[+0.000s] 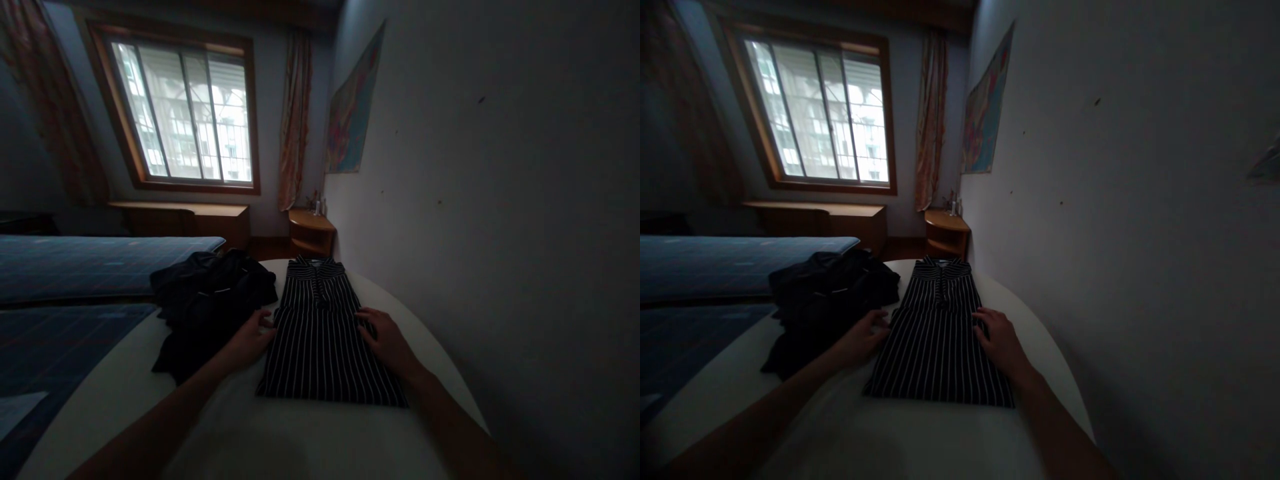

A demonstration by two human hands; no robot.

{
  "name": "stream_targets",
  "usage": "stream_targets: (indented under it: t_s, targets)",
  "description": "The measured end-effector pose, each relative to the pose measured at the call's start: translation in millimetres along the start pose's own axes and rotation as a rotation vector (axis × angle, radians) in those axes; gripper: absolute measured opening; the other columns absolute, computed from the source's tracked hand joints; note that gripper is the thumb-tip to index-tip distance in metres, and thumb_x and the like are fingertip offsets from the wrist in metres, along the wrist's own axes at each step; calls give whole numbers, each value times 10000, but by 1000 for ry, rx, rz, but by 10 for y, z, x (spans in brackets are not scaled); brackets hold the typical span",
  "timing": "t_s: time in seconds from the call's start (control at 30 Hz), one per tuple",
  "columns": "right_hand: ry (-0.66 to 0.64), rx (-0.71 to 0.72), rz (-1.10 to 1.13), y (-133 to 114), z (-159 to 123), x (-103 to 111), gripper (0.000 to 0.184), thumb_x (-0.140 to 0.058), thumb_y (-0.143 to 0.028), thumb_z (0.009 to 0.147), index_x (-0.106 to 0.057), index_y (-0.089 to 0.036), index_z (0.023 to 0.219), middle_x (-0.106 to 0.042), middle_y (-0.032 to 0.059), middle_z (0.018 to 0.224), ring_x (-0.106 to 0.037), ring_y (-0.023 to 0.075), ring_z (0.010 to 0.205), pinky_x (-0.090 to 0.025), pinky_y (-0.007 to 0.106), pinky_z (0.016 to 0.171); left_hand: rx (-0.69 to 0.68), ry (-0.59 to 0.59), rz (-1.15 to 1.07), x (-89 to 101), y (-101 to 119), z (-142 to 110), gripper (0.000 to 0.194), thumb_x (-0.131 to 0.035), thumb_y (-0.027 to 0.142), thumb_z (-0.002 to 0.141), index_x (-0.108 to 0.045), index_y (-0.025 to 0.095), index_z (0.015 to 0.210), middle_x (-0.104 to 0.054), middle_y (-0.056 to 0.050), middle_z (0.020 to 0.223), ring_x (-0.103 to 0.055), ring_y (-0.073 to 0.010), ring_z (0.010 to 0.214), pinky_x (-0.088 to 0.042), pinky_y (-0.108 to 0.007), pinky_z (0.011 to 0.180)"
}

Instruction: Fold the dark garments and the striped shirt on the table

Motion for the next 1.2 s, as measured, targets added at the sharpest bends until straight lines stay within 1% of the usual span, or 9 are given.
stream_targets:
  t_s: [0.23, 0.33, 0.43, 0.57, 0.67, 0.8, 0.97, 1.1, 1.2]
  targets:
    - [-182, 339, -59, -1202, 67, -345, 179, -563, -149, 929, -685, -230, 1031, -693, 42, 1158, -571, 208, 1152, -412, 430, 1023, -1, -244, 96, -77, -73, -457, 531, -613, 457, 721, -438, 189, 1145, -619, -42, 923, -590, -156, 685, -452, -286, 608]
    - [-280, 467, -78, -1632, 159, -565, 269, -523, -102, 942, -651, -239, 1135, -671, 23, 1232, -520, 212, 1234, -396, 420, 1044, -47, -301, 140, -73, -30, -622, 544, -609, 398, 735, -406, 196, 1197, -629, -42, 938, -604, -166, 736, -466, -305, 655]
    - [-356, 570, -133, -1890, 260, -763, 402, -465, -69, 949, -558, -245, 1299, -558, 28, 1409, -404, 240, 1358, -383, 437, 1068, -136, -313, 150, -51, 59, -670, 603, -627, 314, 732, -371, 230, 1272, -627, -32, 971, -617, -179, 815, -478, -312, 689]
    - [-417, 596, -207, -1973, 360, -962, 367, -489, -106, 940, -575, -224, 1277, -468, 43, 1495, -298, 293, 1428, -361, 491, 1088, -166, -321, 108, -42, 34, -633, 675, -660, 229, 696, -355, 265, 1298, -609, -14, 1006, -624, -181, 886, -492, -290, 679]
    - [-411, 586, -221, -1968, 395, -998, 244, -523, -159, 939, -642, -194, 1149, -503, 67, 1462, -311, 306, 1421, -354, 509, 1085, -112, -340, 72, -65, -68, -620, 667, -679, 210, 672, -364, 254, 1258, -595, -16, 1044, -628, -166, 842, -506, -292, 668]
    - [-330, 594, -171, -1963, 457, -841, 176, -516, -179, 960, -642, -187, 1083, -627, 72, 1295, -423, 263, 1345, -392, 452, 1048, -66, -350, 113, -93, -93, -651, 672, -692, 234, 669, -370, 225, 1259, -600, -34, 1064, -622, -156, 792, -501, -301, 669]
    - [-193, 606, -90, -1941, 544, -565, 138, -502, -180, 973, -617, -201, 1048, -663, 70, 1162, -518, 202, 1213, -400, 390, 1031, -5, -325, 157, -64, -54, -658, 590, -677, 272, 664, -460, 202, 1207, -610, 27, 820, -594, -155, 723, -436, -263, 615]
    - [-185, 558, -87, -1903, 566, -625, 147, -507, -179, 974, -609, -207, 1077, -657, 62, 1167, -546, 204, 1159, -425, 381, 992, 22, -336, 192, -66, -81, -644, 413, -674, 319, 679, -573, 169, 1050, -647, 0, 796, -623, -181, 747, -441, -283, 653]
    - [-252, 525, -101, -1842, 561, -732, 245, -543, -187, 955, -581, -223, 1194, -610, 78, 1285, -535, 220, 1202, -430, 405, 993, -11, -321, 155, -82, -72, -630, 402, -652, 399, 746, -565, 158, 1056, -684, -38, 845, -640, -201, 795, -456, -302, 687]
Point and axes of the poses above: each hand's wrist, its own z-axis towards the middle knuckle, its own x-axis out of the back of the hand, y = z × x, the point moved 10 cm from there along z, towards the middle knuckle
